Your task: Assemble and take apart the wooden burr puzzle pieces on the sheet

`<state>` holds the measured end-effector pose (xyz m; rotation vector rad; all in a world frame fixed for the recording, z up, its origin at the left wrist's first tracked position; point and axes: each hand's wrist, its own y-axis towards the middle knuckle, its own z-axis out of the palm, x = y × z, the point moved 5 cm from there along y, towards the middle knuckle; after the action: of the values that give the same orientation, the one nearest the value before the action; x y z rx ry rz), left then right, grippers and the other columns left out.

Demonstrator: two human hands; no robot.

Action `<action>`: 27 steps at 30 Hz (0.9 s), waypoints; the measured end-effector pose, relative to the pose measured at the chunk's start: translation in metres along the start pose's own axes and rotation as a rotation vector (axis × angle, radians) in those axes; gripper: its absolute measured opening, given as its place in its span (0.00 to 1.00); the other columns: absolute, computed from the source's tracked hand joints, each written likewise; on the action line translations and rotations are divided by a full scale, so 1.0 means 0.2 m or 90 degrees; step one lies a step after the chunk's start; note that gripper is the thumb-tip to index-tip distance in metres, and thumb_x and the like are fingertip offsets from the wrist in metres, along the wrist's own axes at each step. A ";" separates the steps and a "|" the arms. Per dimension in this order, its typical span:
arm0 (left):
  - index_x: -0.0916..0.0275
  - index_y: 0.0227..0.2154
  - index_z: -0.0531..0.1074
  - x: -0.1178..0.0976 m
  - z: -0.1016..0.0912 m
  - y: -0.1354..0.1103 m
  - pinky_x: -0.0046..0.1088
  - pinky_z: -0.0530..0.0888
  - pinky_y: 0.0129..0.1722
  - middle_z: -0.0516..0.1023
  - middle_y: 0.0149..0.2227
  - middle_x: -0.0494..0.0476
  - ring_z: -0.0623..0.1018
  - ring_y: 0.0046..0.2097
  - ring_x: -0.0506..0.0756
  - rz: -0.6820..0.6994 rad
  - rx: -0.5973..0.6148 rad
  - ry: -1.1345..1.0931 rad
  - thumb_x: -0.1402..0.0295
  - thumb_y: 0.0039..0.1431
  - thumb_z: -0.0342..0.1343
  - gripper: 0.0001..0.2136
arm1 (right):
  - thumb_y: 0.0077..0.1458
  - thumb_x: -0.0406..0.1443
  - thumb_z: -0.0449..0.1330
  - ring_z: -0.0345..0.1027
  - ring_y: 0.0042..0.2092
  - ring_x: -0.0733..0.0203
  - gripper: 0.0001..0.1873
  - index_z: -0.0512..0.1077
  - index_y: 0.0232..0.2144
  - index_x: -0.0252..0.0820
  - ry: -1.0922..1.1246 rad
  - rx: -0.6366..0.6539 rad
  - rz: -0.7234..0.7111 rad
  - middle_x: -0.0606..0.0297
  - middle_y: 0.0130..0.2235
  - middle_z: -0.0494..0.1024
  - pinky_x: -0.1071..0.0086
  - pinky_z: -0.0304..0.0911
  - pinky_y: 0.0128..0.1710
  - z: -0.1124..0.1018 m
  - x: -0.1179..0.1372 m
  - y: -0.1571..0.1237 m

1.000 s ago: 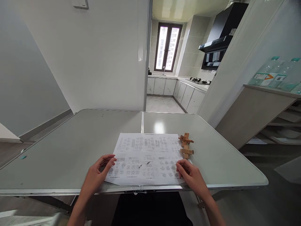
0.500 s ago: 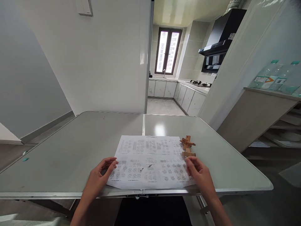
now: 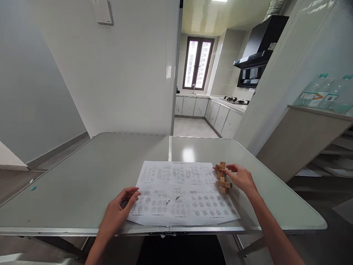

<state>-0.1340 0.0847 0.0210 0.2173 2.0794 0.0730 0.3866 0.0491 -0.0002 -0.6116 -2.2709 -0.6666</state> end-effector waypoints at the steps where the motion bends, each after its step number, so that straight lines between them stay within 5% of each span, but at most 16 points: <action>1: 0.57 0.46 0.79 0.00 0.00 0.00 0.40 0.81 0.50 0.87 0.44 0.60 0.85 0.48 0.64 -0.001 -0.007 -0.002 0.41 0.60 0.58 0.25 | 0.49 0.51 0.65 0.79 0.41 0.45 0.18 0.81 0.33 0.45 -0.003 0.015 -0.002 0.57 0.37 0.86 0.61 0.67 0.37 0.01 0.00 0.01; 6: 0.55 0.46 0.80 0.03 0.00 0.00 0.39 0.81 0.49 0.87 0.44 0.58 0.85 0.49 0.64 0.003 -0.009 0.021 0.42 0.60 0.57 0.24 | 0.46 0.52 0.68 0.80 0.35 0.44 0.17 0.81 0.28 0.46 0.008 0.039 -0.016 0.57 0.32 0.86 0.60 0.67 0.31 0.02 0.02 0.05; 11: 0.54 0.47 0.80 0.05 0.00 0.01 0.38 0.80 0.49 0.87 0.45 0.58 0.85 0.50 0.64 0.005 0.009 0.050 0.42 0.62 0.56 0.23 | 0.50 0.60 0.65 0.81 0.40 0.41 0.26 0.80 0.30 0.44 0.084 -0.016 -0.068 0.52 0.38 0.86 0.52 0.72 0.45 -0.03 0.13 0.02; 15: 0.54 0.46 0.80 0.01 0.00 0.00 0.35 0.80 0.44 0.87 0.44 0.57 0.85 0.46 0.63 0.031 -0.017 0.091 0.43 0.64 0.54 0.22 | 0.53 0.61 0.64 0.81 0.46 0.44 0.29 0.80 0.37 0.43 0.181 -0.026 -0.112 0.52 0.44 0.86 0.53 0.74 0.51 -0.05 0.29 -0.13; 18: 0.55 0.45 0.79 -0.09 0.03 -0.02 0.32 0.79 0.38 0.85 0.45 0.57 0.83 0.44 0.62 0.079 -0.055 0.134 0.45 0.65 0.54 0.21 | 0.55 0.57 0.67 0.81 0.46 0.45 0.25 0.80 0.41 0.44 0.314 0.056 -0.090 0.56 0.43 0.87 0.55 0.76 0.48 0.01 0.43 -0.33; 20: 0.54 0.47 0.78 -0.18 0.08 -0.04 0.32 0.79 0.34 0.83 0.49 0.59 0.81 0.46 0.63 0.107 -0.035 0.127 0.47 0.66 0.53 0.19 | 0.54 0.55 0.70 0.81 0.47 0.44 0.23 0.80 0.39 0.45 0.418 0.138 -0.043 0.57 0.42 0.87 0.54 0.76 0.48 0.08 0.50 -0.48; 23: 0.53 0.52 0.75 -0.30 0.21 -0.07 0.40 0.78 0.49 0.80 0.53 0.59 0.79 0.50 0.63 0.183 0.046 0.096 0.53 0.65 0.58 0.17 | 0.52 0.55 0.71 0.81 0.46 0.43 0.21 0.80 0.36 0.46 0.484 0.212 0.013 0.58 0.39 0.87 0.53 0.76 0.48 0.18 0.56 -0.67; 27: 0.48 0.66 0.63 -0.36 0.39 -0.11 0.47 0.75 0.56 0.72 0.64 0.62 0.77 0.55 0.66 0.183 0.184 0.037 0.57 0.51 0.73 0.40 | 0.53 0.54 0.71 0.82 0.45 0.45 0.20 0.79 0.36 0.45 0.551 0.280 0.053 0.59 0.39 0.86 0.53 0.75 0.49 0.29 0.54 -0.79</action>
<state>-0.0341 0.0471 0.0414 0.6965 2.0981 -0.0484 0.1947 -0.0103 -0.0049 -0.1417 -1.4878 -0.2787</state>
